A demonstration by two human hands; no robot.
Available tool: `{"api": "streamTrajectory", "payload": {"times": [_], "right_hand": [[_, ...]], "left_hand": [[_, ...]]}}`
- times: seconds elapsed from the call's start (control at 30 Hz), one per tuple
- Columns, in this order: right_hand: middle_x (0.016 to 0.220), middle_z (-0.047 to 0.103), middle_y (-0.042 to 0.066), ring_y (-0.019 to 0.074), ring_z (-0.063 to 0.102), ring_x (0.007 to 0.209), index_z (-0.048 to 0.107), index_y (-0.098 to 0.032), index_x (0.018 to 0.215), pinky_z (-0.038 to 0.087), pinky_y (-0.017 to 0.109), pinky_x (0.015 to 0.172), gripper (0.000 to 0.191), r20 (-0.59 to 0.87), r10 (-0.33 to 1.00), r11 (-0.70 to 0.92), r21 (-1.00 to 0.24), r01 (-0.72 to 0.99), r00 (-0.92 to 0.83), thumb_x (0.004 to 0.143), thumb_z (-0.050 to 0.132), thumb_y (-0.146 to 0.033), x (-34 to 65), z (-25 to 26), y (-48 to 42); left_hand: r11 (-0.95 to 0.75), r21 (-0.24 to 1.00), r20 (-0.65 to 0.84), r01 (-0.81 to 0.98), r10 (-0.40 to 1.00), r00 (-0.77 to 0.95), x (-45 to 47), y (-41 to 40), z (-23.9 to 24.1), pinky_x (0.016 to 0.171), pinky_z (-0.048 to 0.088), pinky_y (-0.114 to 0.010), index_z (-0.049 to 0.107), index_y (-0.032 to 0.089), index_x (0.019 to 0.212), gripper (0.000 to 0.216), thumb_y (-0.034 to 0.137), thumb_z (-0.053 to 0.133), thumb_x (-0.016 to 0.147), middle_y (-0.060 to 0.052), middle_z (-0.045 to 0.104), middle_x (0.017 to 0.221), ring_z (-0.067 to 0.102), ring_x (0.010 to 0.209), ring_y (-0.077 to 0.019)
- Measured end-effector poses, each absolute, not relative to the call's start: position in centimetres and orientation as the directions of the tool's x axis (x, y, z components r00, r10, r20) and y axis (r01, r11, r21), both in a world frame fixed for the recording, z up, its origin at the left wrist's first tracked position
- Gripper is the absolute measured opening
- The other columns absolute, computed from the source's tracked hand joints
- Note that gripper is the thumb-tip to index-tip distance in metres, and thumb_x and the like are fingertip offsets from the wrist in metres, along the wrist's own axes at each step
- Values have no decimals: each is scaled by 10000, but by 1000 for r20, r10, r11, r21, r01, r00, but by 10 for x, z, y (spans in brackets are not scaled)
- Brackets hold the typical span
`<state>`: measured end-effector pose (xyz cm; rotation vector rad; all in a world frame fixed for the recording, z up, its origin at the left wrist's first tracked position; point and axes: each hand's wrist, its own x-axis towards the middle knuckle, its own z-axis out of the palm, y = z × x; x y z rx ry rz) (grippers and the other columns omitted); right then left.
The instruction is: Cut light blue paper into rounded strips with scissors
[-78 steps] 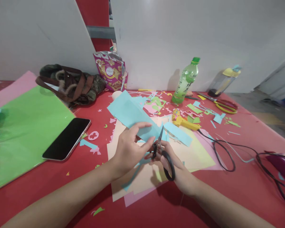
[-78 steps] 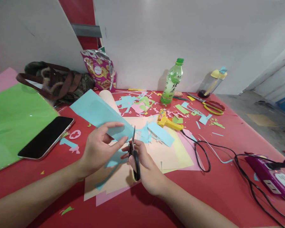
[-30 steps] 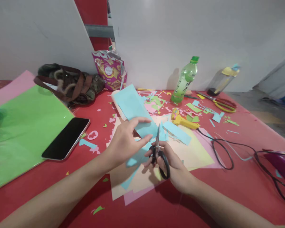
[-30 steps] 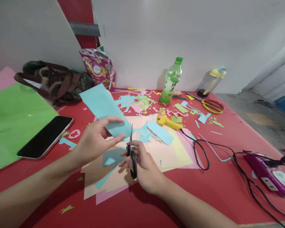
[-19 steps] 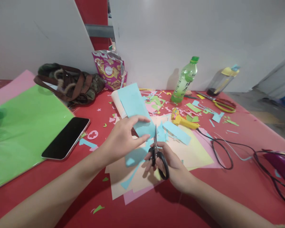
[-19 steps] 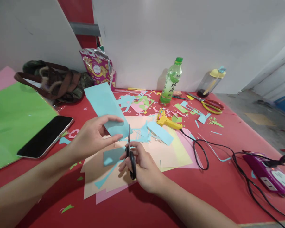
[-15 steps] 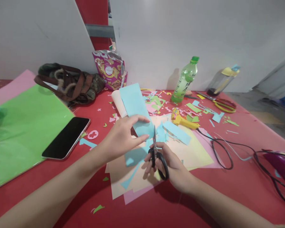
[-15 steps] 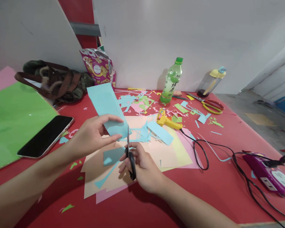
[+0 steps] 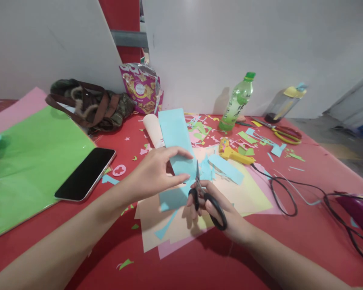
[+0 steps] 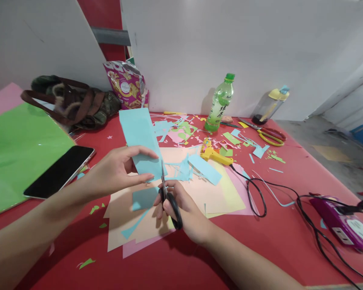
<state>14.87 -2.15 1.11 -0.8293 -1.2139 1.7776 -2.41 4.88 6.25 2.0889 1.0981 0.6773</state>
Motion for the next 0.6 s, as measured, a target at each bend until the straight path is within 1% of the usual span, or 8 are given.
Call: {"api": "streamTrajectory", "payload": {"times": [0.23, 0.6], "right_hand": [[864, 496, 40, 120, 508, 650, 369, -207, 1014, 336, 269, 585, 413, -34, 887, -175, -948, -266, -460, 748, 481, -503, 150, 11, -22], [832, 483, 28, 113, 504, 640, 362, -206, 996, 346, 266, 577, 386, -30, 882, -171, -950, -259, -470, 759, 476, -490, 149, 10, -22]], "left_hand": [[-403, 764, 120, 503, 856, 503, -21, 47, 66, 399, 355, -146, 541, 208, 926, 282, 241, 611, 655, 27, 555, 789, 436, 445, -34], [-388, 780, 110, 491, 857, 503, -23, 47, 63, 431, 394, -161, 532, 209, 947, 299, 256, 607, 661, 26, 542, 717, 472, 477, -59]]}}
